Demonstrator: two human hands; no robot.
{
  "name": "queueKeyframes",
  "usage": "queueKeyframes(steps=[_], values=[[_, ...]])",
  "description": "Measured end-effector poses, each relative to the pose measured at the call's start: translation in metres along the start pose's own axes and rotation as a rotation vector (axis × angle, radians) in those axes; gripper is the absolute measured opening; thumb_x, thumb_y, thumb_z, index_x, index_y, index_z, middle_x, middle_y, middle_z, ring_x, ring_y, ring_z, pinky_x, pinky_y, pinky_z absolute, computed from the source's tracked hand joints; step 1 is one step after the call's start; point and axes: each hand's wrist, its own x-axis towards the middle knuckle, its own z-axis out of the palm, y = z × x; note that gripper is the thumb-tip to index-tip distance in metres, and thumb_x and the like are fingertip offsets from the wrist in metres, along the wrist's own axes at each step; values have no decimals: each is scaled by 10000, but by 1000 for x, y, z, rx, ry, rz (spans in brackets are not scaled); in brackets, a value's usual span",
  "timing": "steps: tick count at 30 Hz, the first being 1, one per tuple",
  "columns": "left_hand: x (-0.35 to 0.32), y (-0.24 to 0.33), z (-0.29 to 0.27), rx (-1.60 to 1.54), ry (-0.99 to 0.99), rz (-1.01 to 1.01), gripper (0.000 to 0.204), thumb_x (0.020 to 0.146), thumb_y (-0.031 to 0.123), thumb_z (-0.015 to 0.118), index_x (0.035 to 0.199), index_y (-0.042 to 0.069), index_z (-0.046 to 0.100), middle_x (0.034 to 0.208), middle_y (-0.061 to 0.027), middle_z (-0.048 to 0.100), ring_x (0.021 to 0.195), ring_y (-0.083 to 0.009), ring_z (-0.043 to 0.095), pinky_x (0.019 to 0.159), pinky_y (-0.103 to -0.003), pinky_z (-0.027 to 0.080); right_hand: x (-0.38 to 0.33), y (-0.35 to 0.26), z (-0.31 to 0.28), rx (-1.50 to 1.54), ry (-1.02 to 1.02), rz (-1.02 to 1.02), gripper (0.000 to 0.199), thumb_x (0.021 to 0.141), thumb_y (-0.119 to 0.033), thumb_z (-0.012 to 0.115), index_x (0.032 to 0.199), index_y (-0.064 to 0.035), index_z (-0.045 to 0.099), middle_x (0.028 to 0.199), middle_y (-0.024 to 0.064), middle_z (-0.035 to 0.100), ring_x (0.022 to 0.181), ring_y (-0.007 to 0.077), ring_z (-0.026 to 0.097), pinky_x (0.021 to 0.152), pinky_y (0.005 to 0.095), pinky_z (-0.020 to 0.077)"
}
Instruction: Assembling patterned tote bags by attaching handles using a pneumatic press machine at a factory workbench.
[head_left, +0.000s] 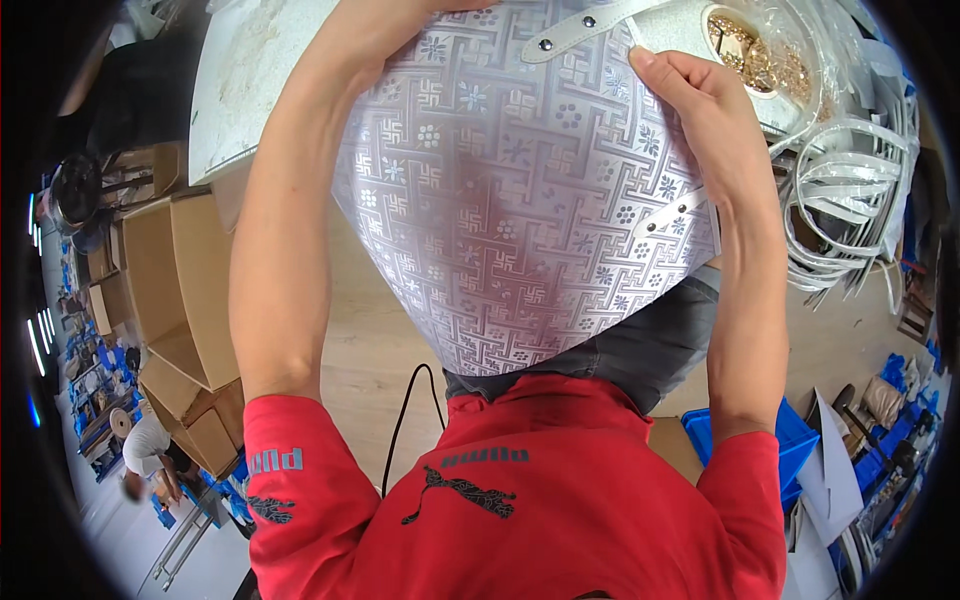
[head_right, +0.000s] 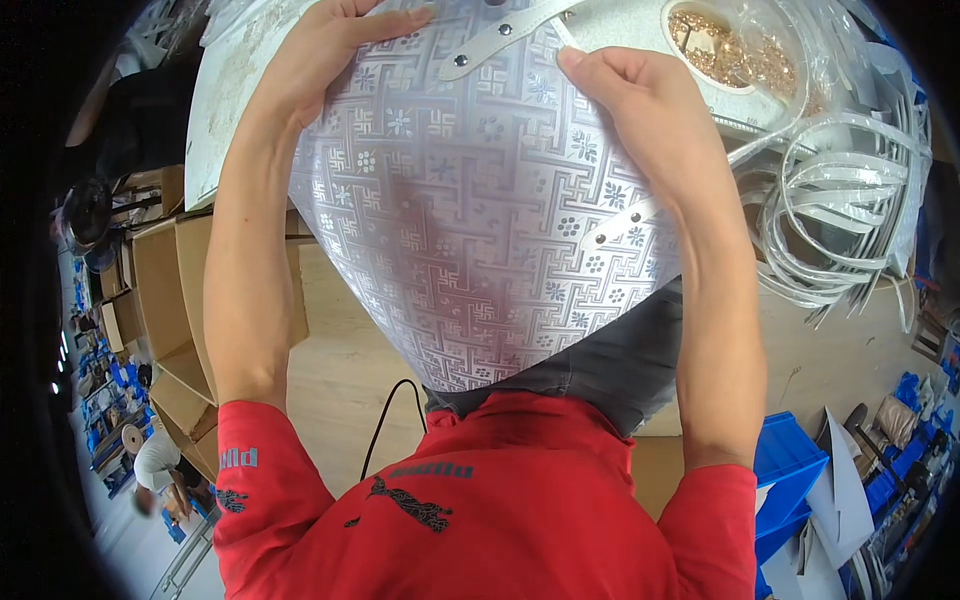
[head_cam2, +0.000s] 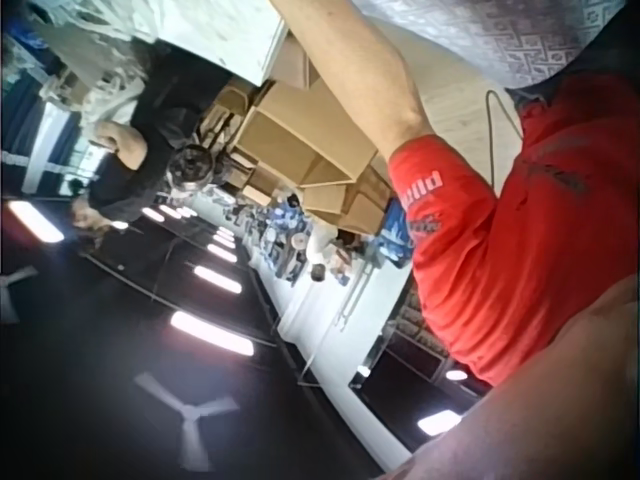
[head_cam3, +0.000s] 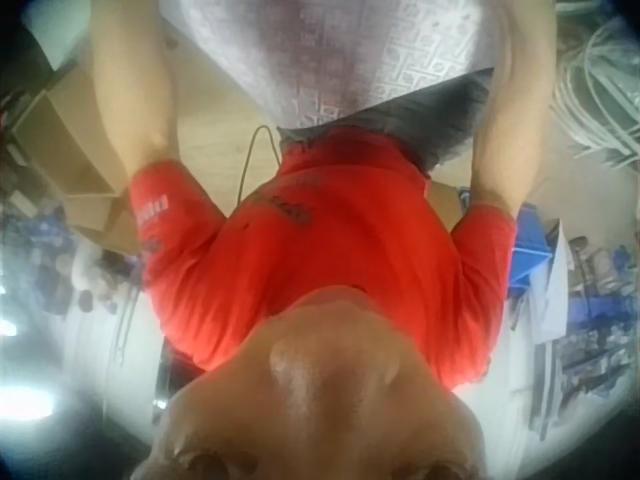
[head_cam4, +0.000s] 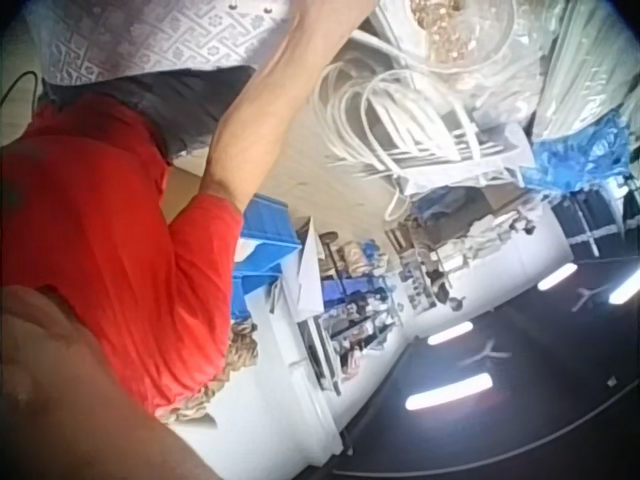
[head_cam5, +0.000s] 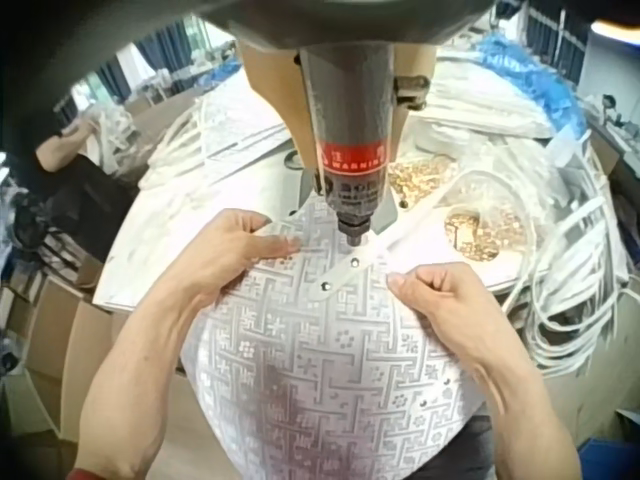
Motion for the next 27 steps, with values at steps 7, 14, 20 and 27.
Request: queueKeyframes(steps=[7, 14, 20, 27], values=[[-9, 6, -1, 30, 25, -36, 268, 891, 202, 800, 708, 99, 633, 589, 55, 516, 479, -62, 366, 464, -292, 253, -4, -6, 2, 73, -9, 1, 274, 1001, -273, 685, 863, -37, 686, 747, -51, 609, 605, 20, 491, 559, 215, 361], [-42, 2, -3, -118, -133, 142, 291, 889, 275, 801, 979, 3, 747, 718, 38, 647, 552, -22, 486, 519, -212, 371, -35, -34, 8, 429, -253, 80, 290, 928, -180, 762, 1128, 25, 719, 1008, 59, 747, 841, 102, 686, 769, 254, 533], [-49, -34, -10, 128, -276, 293, 305, 862, 239, 811, 1014, -20, 757, 823, -46, 716, 689, -93, 614, 651, -263, 491, -51, -21, 4, 301, -112, 143, 488, 834, -117, 832, 1243, 91, 666, 1131, 140, 732, 1010, 197, 692, 934, 321, 524], [-90, -34, -20, 137, -202, 158, 245, 866, 214, 812, 956, -9, 766, 715, -14, 678, 631, -73, 574, 616, -266, 473, -74, -5, -10, 370, -99, 172, 464, 827, -121, 835, 1205, 98, 679, 1106, 141, 734, 1003, 197, 694, 928, 328, 531]])
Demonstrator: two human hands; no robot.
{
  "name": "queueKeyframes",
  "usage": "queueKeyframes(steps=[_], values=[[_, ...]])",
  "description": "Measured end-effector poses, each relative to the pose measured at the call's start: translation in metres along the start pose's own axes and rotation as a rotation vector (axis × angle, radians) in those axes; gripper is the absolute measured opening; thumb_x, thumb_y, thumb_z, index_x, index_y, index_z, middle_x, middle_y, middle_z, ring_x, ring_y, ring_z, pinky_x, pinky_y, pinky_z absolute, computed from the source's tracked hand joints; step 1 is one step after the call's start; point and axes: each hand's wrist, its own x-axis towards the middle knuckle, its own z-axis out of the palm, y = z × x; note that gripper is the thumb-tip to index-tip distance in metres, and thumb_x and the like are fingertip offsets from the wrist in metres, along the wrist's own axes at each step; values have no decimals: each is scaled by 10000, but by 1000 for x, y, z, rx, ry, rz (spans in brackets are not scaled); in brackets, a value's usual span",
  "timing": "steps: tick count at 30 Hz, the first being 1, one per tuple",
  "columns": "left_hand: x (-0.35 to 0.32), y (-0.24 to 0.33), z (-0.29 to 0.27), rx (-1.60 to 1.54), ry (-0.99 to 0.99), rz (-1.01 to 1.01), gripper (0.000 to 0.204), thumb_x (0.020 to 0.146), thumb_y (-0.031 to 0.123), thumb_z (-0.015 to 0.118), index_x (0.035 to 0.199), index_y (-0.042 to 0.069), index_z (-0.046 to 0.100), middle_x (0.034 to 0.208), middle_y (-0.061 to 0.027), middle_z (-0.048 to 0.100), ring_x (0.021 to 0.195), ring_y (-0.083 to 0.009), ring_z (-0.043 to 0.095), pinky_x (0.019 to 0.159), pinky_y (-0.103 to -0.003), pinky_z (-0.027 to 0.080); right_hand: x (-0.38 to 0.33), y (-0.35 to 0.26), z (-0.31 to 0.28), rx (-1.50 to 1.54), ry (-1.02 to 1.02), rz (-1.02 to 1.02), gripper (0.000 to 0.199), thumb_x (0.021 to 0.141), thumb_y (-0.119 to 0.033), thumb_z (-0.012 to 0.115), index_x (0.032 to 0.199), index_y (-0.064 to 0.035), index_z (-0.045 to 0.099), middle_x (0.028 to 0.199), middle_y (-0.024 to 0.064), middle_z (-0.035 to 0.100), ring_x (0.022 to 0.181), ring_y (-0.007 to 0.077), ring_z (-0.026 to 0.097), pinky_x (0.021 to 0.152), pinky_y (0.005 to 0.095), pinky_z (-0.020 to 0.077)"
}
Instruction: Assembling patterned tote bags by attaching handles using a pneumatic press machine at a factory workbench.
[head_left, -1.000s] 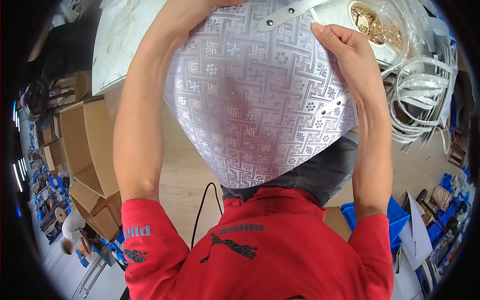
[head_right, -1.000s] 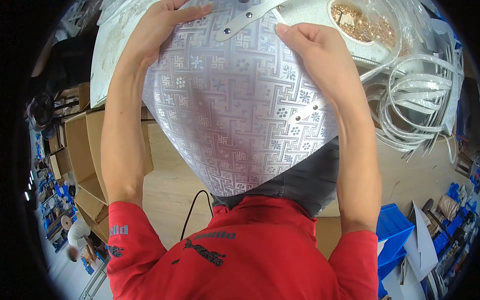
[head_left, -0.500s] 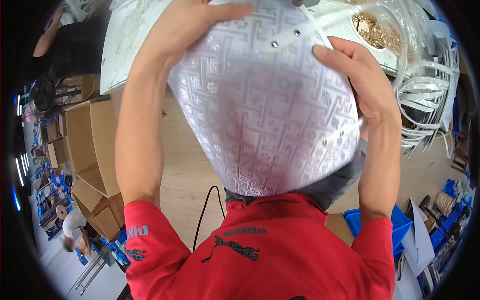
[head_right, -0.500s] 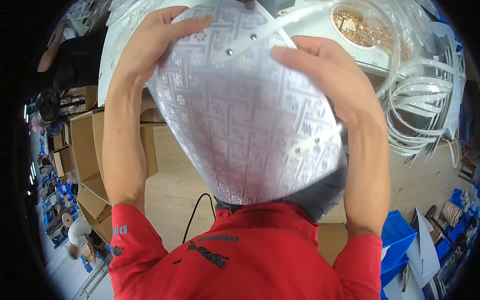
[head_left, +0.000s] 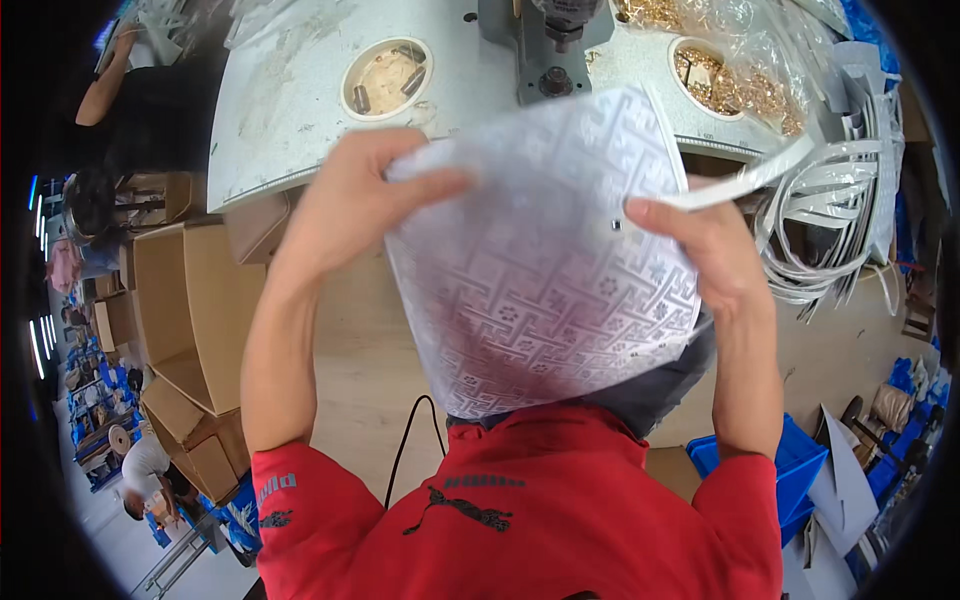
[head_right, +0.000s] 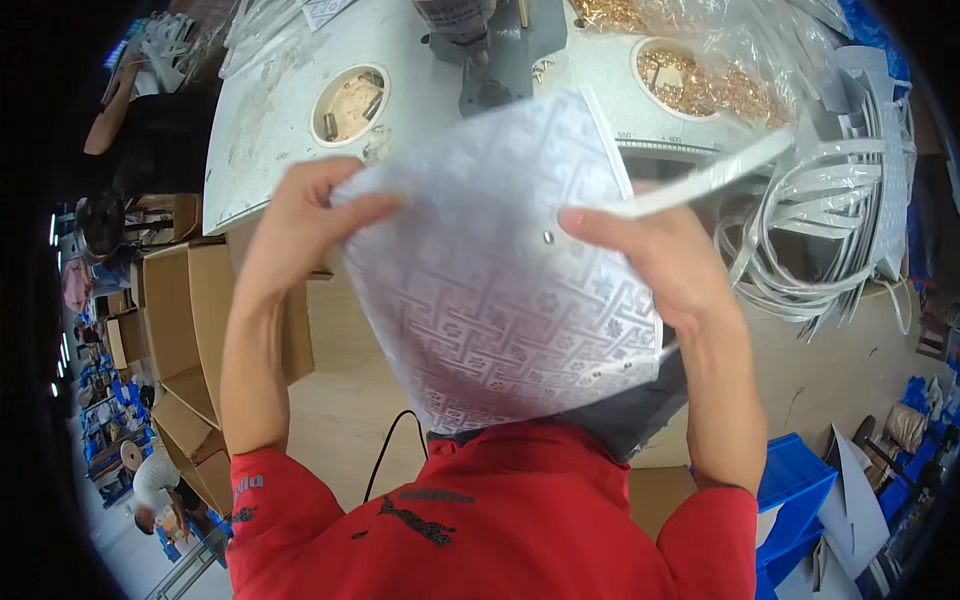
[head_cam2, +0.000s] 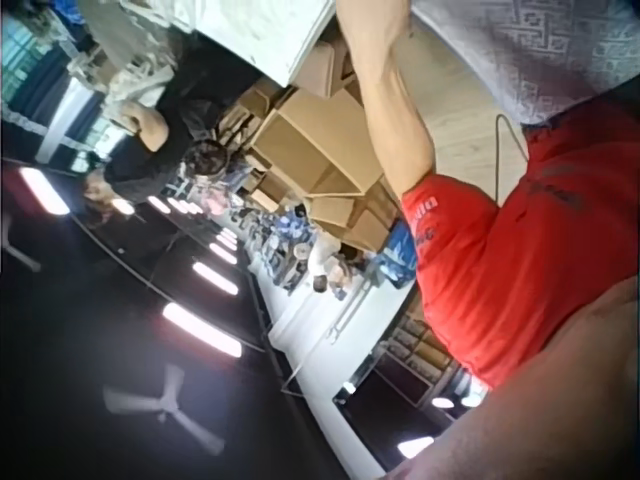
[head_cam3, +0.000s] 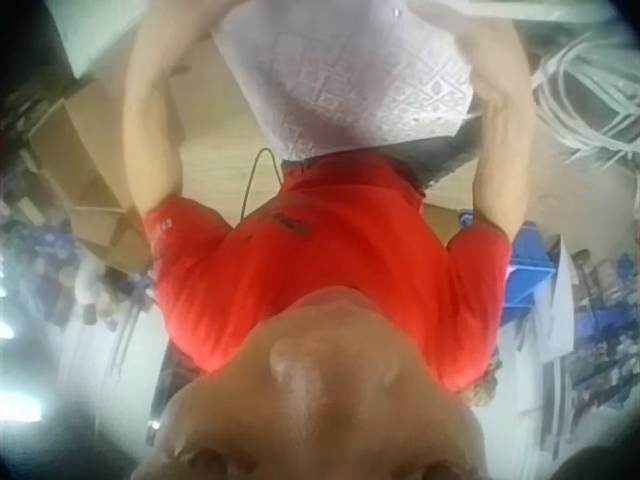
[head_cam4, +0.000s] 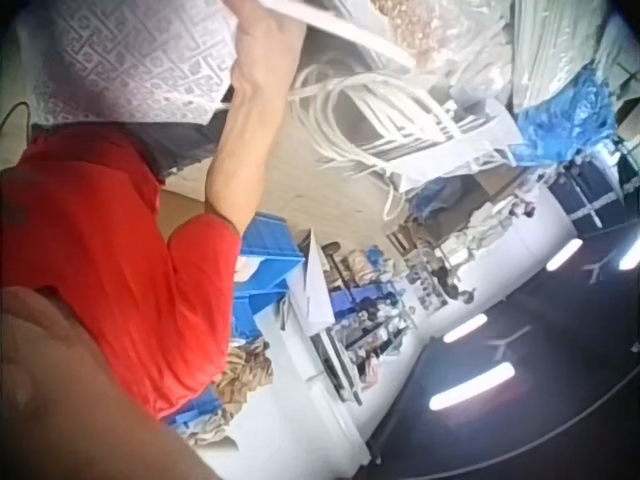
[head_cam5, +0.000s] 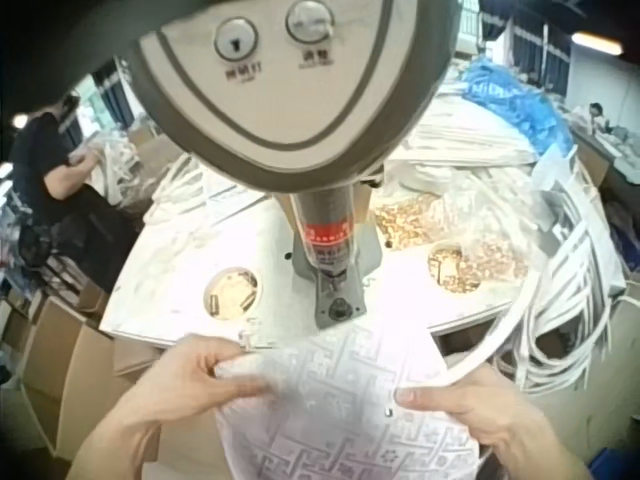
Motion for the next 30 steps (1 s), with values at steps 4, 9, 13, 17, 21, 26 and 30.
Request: queueKeyframes(steps=[4, 9, 13, 17, 21, 26, 30], values=[[15, 26, -19, -29, 147, -54, 235, 885, 224, 803, 915, -6, 767, 670, 14, 648, 589, -56, 543, 584, -249, 455, 33, -26, 10, -86, 19, -126, 443, 837, -114, 829, 1196, 94, 675, 1090, 143, 734, 985, 207, 708, 900, 339, 556], [65, 9, -54, 158, 195, -98, 295, 843, 263, 857, 974, 24, 745, 879, -9, 695, 754, -97, 631, 672, -262, 476, 75, -54, 12, -60, -72, -205, 423, 862, -118, 810, 1195, 91, 653, 1070, 146, 729, 910, 227, 734, 822, 333, 598], [82, 12, -47, 112, 230, 1, 243, 874, 245, 822, 797, 70, 673, 716, 30, 582, 613, -76, 483, 570, -274, 364, 96, -40, 13, -64, -23, -299, 404, 883, -137, 793, 1187, 82, 643, 1065, 141, 726, 851, 226, 742, 763, 318, 613], [97, 13, -44, 72, 241, 68, 319, 898, 232, 796, 664, 104, 620, 594, 59, 498, 507, -60, 371, 495, -283, 281, 98, -42, 14, -125, -23, -347, 360, 918, -178, 767, 1157, 71, 664, 1026, 130, 733, 838, 195, 739, 751, 292, 601], [99, 14, -46, 113, 209, 41, 348, 902, 256, 794, 651, 94, 616, 601, 58, 497, 535, -61, 392, 520, -282, 304, 86, -53, 40, -20, 85, -423, 242, 888, -34, 737, 1097, 75, 683, 994, 131, 723, 851, 202, 681, 766, 316, 549], [94, 21, -44, 240, 229, -21, 323, 895, 250, 794, 685, 75, 623, 608, 46, 494, 568, -75, 419, 544, -291, 324, 79, -60, 43, -81, 73, -344, 421, 856, 18, 738, 1252, 92, 615, 1169, 164, 691, 1034, 257, 668, 919, 352, 535], [90, 15, -38, 317, 279, 35, 253, 886, 230, 784, 824, 28, 646, 744, -28, 578, 695, -137, 514, 646, -312, 407, 81, -61, 37, -131, 9, -278, 463, 856, 27, 731, 1293, 93, 592, 1204, 162, 682, 1068, 249, 658, 946, 345, 526]])
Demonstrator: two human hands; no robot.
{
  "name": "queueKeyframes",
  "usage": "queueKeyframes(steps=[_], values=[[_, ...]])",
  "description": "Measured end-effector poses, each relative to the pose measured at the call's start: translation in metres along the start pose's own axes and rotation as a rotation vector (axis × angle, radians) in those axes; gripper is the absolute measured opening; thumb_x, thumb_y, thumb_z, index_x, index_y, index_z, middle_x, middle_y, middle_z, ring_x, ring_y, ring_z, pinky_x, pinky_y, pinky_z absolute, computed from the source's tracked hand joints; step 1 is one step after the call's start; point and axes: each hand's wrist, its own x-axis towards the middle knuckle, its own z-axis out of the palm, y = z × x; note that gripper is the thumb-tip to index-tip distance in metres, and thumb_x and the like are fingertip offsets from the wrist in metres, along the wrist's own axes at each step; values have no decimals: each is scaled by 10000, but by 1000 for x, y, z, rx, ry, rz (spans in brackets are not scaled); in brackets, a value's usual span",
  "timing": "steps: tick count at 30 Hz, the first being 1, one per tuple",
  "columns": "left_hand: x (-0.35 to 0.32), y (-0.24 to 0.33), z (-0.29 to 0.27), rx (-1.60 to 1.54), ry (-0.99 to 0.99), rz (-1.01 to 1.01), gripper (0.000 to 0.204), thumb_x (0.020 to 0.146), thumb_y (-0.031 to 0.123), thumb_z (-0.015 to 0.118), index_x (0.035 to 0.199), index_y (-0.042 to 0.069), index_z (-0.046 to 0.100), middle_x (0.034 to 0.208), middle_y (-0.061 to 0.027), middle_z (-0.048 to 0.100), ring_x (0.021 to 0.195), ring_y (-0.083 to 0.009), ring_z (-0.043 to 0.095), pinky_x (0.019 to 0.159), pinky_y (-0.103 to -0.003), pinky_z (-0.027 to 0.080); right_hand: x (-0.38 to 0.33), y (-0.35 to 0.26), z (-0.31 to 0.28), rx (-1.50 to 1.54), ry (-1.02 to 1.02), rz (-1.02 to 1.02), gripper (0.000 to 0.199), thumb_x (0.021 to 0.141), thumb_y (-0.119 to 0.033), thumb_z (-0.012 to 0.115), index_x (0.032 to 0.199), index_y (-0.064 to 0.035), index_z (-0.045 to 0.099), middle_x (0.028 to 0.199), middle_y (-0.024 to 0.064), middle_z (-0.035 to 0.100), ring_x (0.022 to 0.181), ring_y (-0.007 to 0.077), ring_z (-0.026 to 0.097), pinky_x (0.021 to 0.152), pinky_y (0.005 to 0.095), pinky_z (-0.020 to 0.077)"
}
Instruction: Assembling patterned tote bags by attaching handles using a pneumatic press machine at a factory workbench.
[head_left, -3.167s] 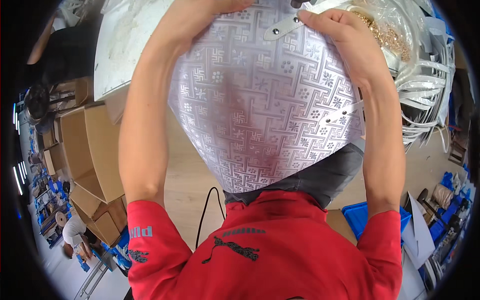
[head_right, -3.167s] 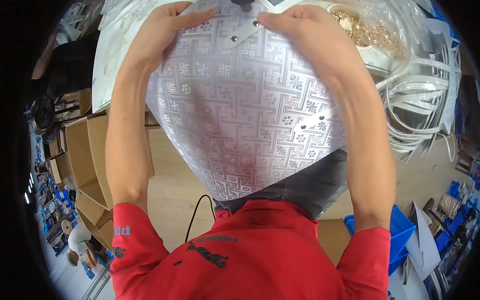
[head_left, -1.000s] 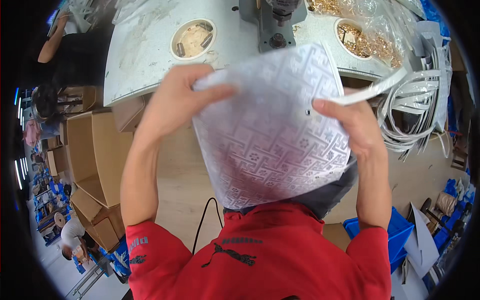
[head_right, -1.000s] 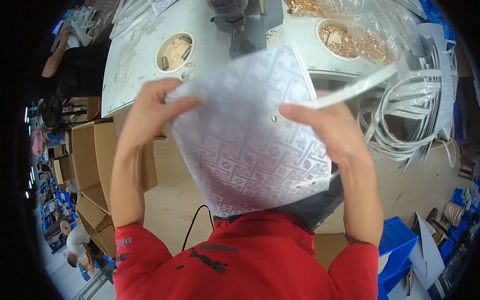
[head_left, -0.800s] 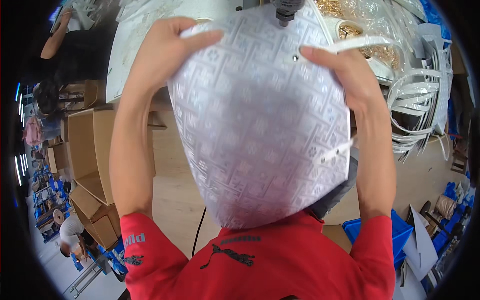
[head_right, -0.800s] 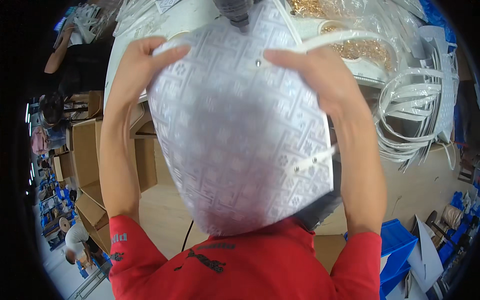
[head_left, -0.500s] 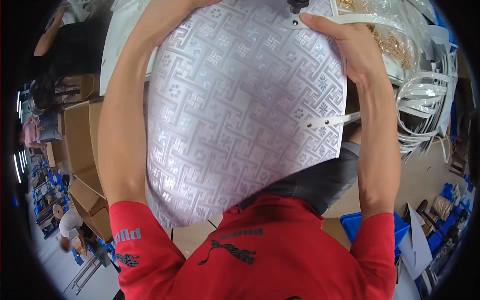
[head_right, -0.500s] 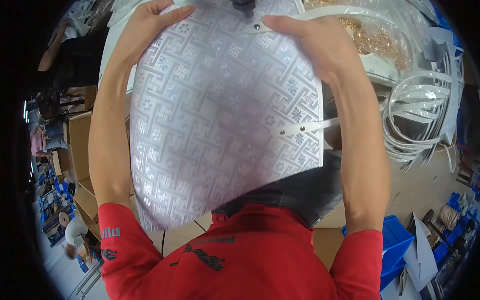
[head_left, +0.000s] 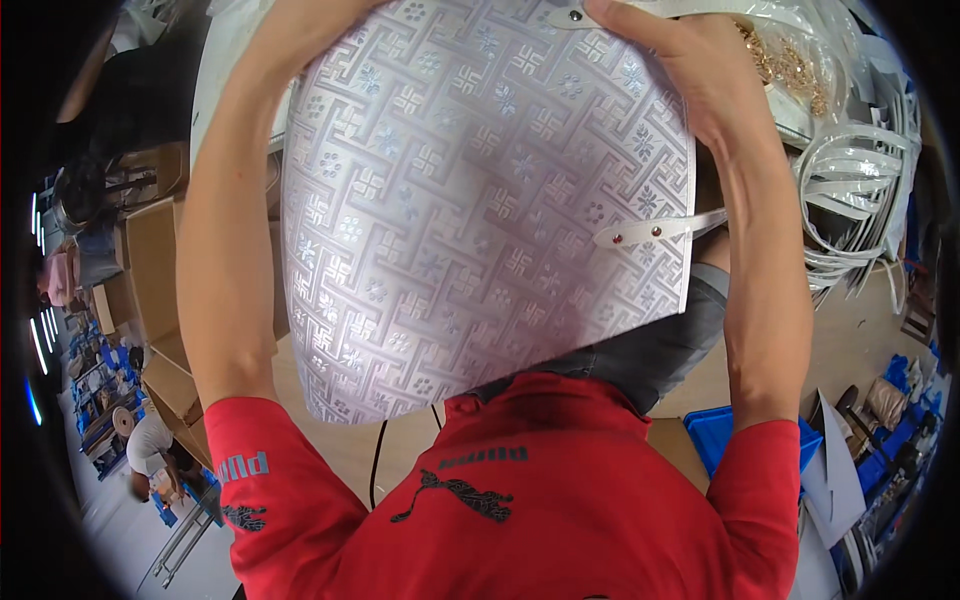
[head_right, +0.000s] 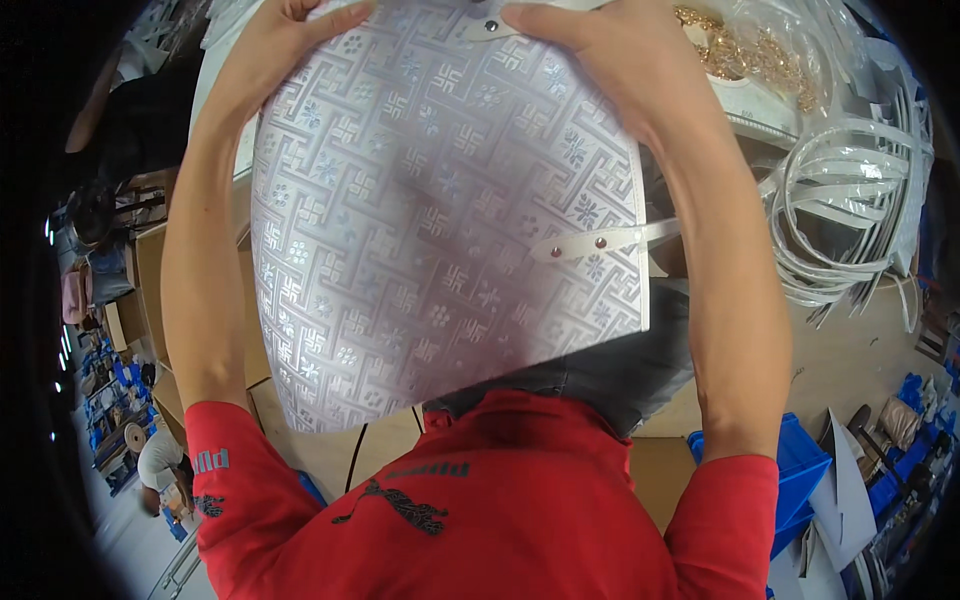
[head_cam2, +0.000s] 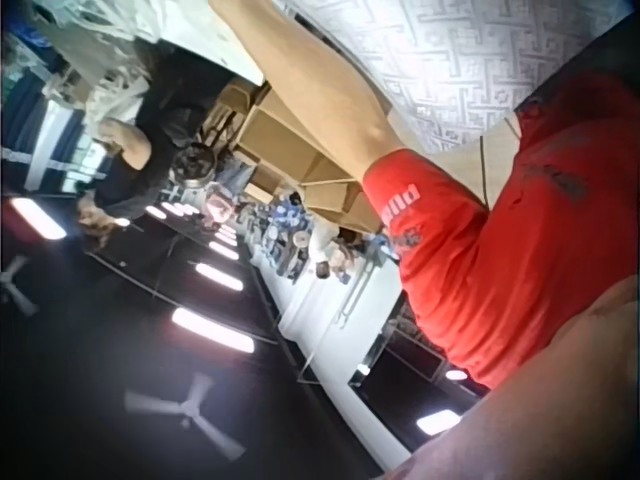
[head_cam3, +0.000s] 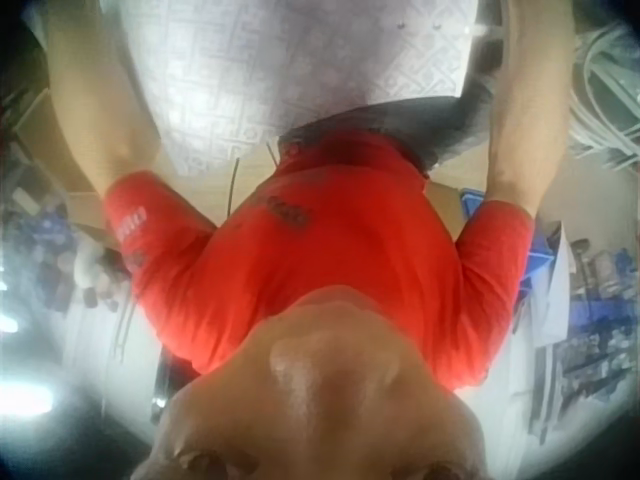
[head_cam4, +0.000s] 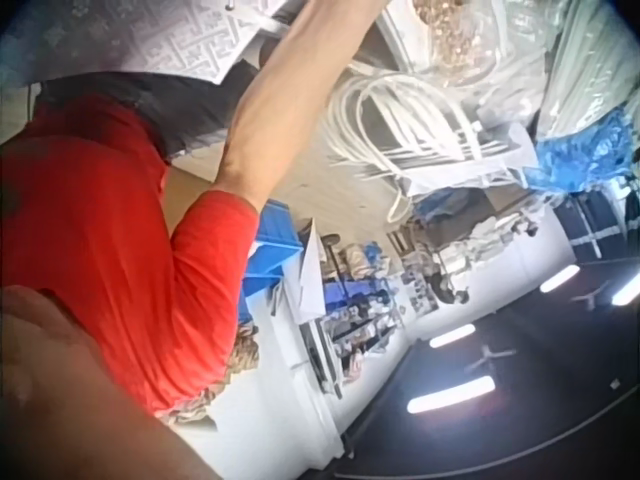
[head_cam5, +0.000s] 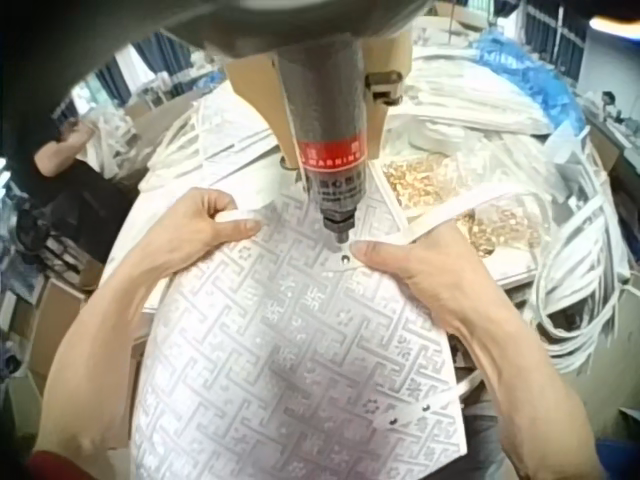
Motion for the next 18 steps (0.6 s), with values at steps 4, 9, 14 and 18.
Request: queueKeyframes(steps=[4, 9, 14, 18], values=[[-7, -16, 27, 318, 317, 460, 357, 874, 250, 774, 1055, -30, 648, 1058, -161, 654, 971, -273, 608, 866, -384, 484, 0, 9, 11, 126, 95, -94, 441, 860, 33, 725, 1280, 88, 604, 1181, 159, 692, 1051, 256, 667, 939, 349, 536], [-34, 38, 48, 107, -8, 481, 577, 880, 363, 760, 1282, -35, 644, 1338, -248, 604, 1238, -385, 576, 1078, -440, 454, -3, 12, 4, 189, 80, -47, 363, 868, 17, 727, 1216, 81, 646, 1098, 155, 714, 949, 244, 692, 866, 340, 564], [-35, 47, 40, 126, -177, 314, 681, 891, 444, 738, 1380, -11, 607, 1409, -248, 554, 1315, -382, 521, 1139, -418, 405, -14, 12, -4, 119, 167, 223, 252, 882, -29, 750, 1110, 71, 707, 951, 121, 738, 814, 193, 697, 768, 307, 563], [-31, 40, 40, 156, -181, 347, 722, 879, 478, 745, 1396, -5, 599, 1441, -249, 528, 1346, -382, 494, 1157, -418, 387, -13, 41, -18, 197, 98, 158, 250, 928, -137, 723, 1059, 75, 709, 933, 124, 741, 764, 179, 705, 696, 295, 560]])
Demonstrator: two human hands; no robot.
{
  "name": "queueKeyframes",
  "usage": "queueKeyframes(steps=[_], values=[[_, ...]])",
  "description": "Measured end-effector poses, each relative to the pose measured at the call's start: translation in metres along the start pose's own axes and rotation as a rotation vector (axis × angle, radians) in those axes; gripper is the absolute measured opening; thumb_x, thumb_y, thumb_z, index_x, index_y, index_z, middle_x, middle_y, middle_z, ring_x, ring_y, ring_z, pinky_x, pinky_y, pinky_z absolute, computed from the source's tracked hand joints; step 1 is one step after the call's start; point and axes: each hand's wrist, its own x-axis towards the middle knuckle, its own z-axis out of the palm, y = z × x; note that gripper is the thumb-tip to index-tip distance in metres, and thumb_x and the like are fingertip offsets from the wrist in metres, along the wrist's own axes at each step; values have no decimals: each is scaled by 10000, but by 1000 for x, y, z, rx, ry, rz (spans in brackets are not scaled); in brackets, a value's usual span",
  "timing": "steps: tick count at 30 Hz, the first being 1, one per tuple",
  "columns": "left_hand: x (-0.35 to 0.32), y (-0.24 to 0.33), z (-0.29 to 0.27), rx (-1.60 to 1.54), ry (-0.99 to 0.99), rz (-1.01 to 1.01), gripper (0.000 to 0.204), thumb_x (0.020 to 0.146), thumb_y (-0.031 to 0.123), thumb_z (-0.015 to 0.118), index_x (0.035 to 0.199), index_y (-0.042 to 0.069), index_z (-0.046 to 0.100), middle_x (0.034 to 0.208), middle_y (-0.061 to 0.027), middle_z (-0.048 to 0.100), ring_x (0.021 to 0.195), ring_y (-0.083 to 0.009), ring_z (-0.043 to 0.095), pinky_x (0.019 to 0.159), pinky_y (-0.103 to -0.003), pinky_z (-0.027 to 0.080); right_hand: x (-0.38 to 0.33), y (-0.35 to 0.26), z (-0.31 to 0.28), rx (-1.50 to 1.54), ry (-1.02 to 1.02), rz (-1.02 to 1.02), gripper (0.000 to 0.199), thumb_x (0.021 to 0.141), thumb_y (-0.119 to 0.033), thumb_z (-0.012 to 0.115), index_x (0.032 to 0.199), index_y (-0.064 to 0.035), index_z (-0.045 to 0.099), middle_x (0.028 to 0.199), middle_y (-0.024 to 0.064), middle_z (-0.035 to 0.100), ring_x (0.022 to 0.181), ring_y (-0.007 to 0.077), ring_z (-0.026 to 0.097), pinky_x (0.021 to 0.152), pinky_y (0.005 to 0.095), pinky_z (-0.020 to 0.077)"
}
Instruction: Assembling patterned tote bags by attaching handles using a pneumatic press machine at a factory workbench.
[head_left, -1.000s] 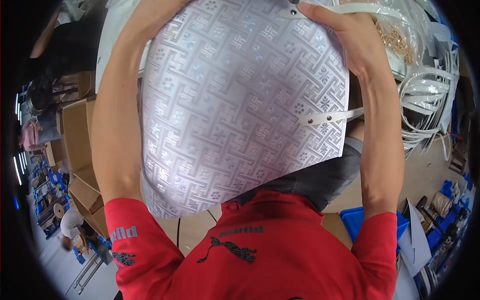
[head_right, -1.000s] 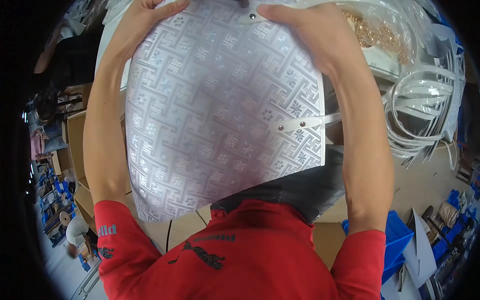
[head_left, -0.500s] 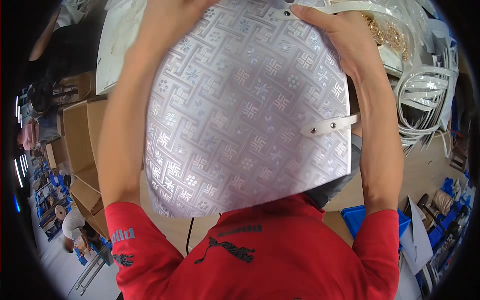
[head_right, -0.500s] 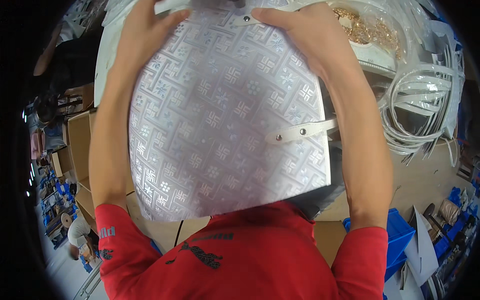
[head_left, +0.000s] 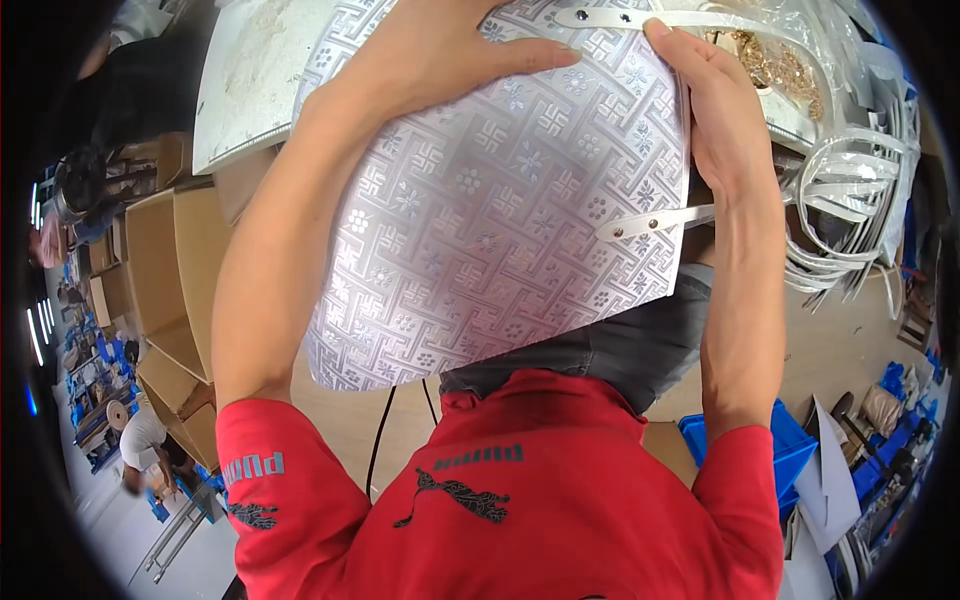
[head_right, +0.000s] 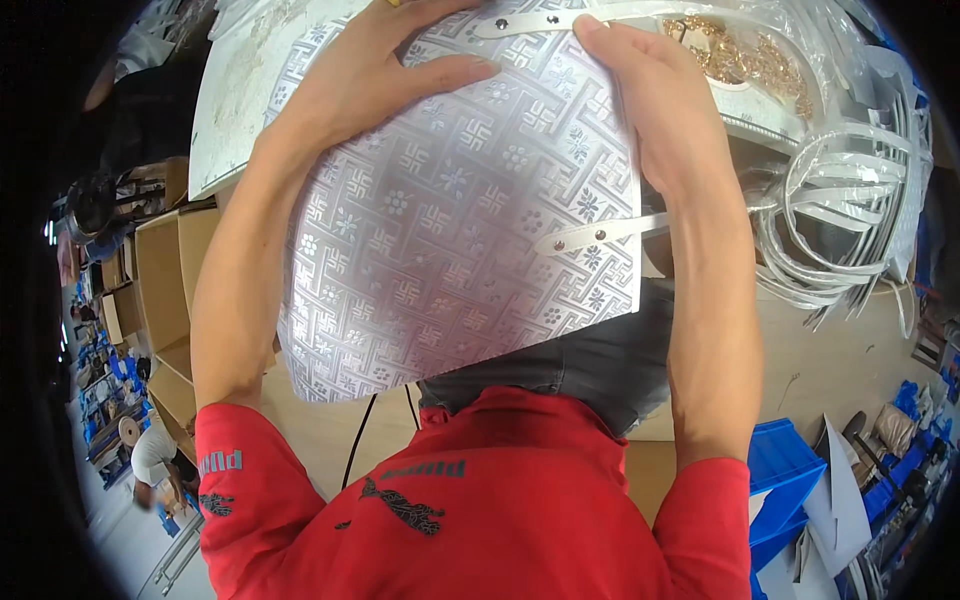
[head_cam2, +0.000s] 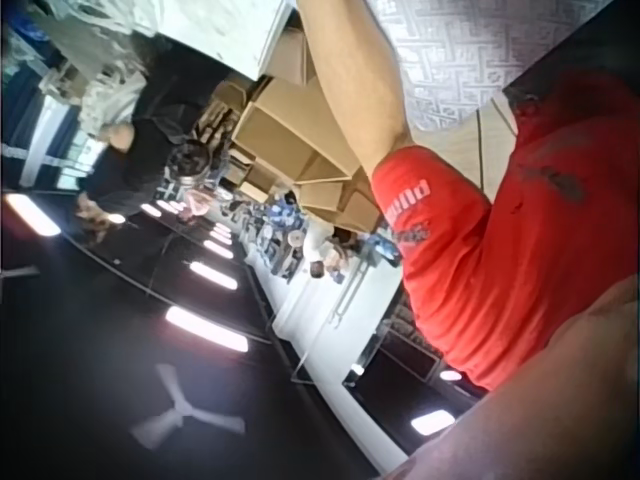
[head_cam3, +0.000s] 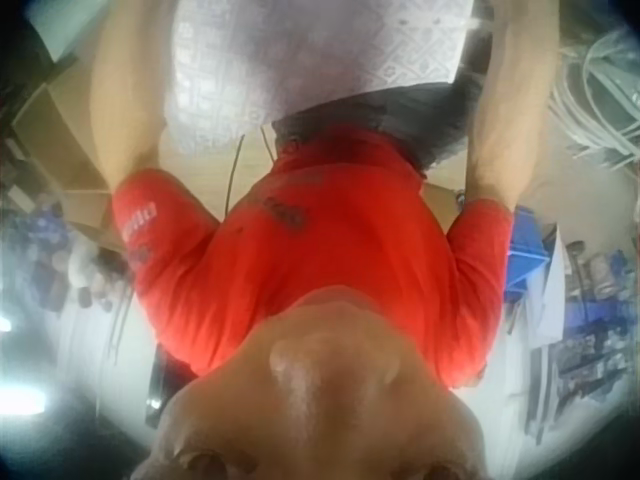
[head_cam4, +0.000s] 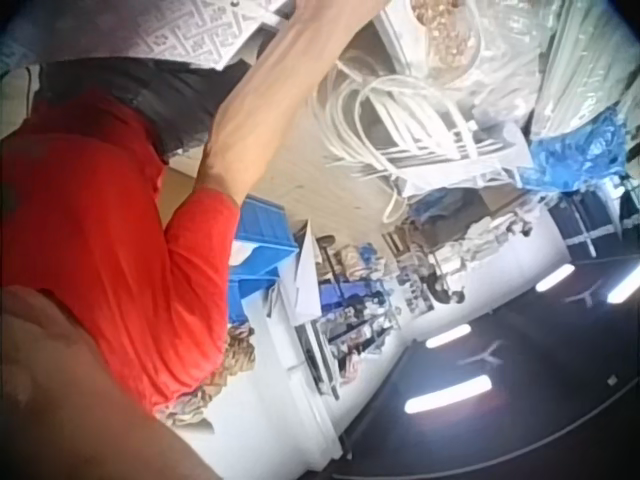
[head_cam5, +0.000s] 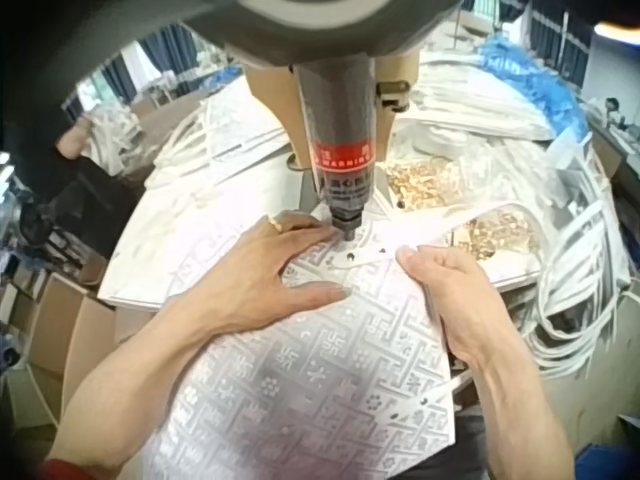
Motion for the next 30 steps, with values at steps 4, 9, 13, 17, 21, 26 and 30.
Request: queueKeyframes(steps=[4, 9, 13, 17, 21, 26, 30], values=[[1, -3, 4, 17, 0, 46, 756, 858, 495, 763, 1403, -2, 594, 1448, -248, 520, 1352, -384, 486, 1156, -425, 388, -3, 12, -1, 98, 10, -80, 271, 975, -190, 671, 1033, 72, 706, 929, 127, 743, 734, 176, 704, 667, 294, 557], [1, -8, 6, 35, 12, 26, 777, 843, 501, 776, 1409, 2, 591, 1443, -253, 522, 1345, -388, 490, 1155, -430, 390, -3, 7, -7, 85, -22, -50, 315, 961, -199, 720, 1134, 62, 682, 989, 119, 744, 810, 175, 733, 727, 278, 586], [-2, -4, 2, 6, 7, 34, 773, 843, 496, 778, 1411, 6, 591, 1464, -260, 503, 1358, -395, 476, 1154, -436, 392, -4, 7, -2, 92, 9, -48, 284, 988, -209, 682, 1103, 50, 702, 955, 104, 752, 786, 156, 722, 706, 267, 571], [-4, -6, 6, 32, 58, 70, 747, 833, 483, 797, 1381, 7, 618, 1395, -246, 569, 1292, -367, 533, 1114, -421, 421, -6, 6, 1, 77, 27, -51, 267, 998, -201, 669, 1084, 49, 707, 962, 102, 752, 772, 143, 712, 701, 266, 568], [-36, 0, -2, 246, 286, 292, 637, 774, 353, 864, 1270, 9, 660, 1231, -153, 650, 1124, -291, 627, 984, -402, 492, -32, 12, 2, -87, 18, -76, 242, 1015, -211, 649, 1079, 13, 713, 921, 69, 754, 738, 130, 702, 662, 286, 556], [-117, 46, -39, 579, 274, 259, 851, 656, 283, 891, 1390, 6, 561, 1360, -161, 567, 1282, -360, 537, 1137, -528, 390, -128, 29, 68, -514, -217, -551, 143, 997, -149, 645, 1024, -26, 713, 809, 125, 731, 680, 240, 702, 628, 356, 528], [-157, 60, -71, 492, -119, 464, 789, 643, 236, 866, 1345, 8, 587, 1270, -134, 620, 1227, -341, 573, 1139, -555, 372, -160, 18, 100, -528, -372, -737, 138, 974, -103, 646, 1069, -19, 701, 838, 198, 701, 731, 362, 692, 661, 390, 534]])
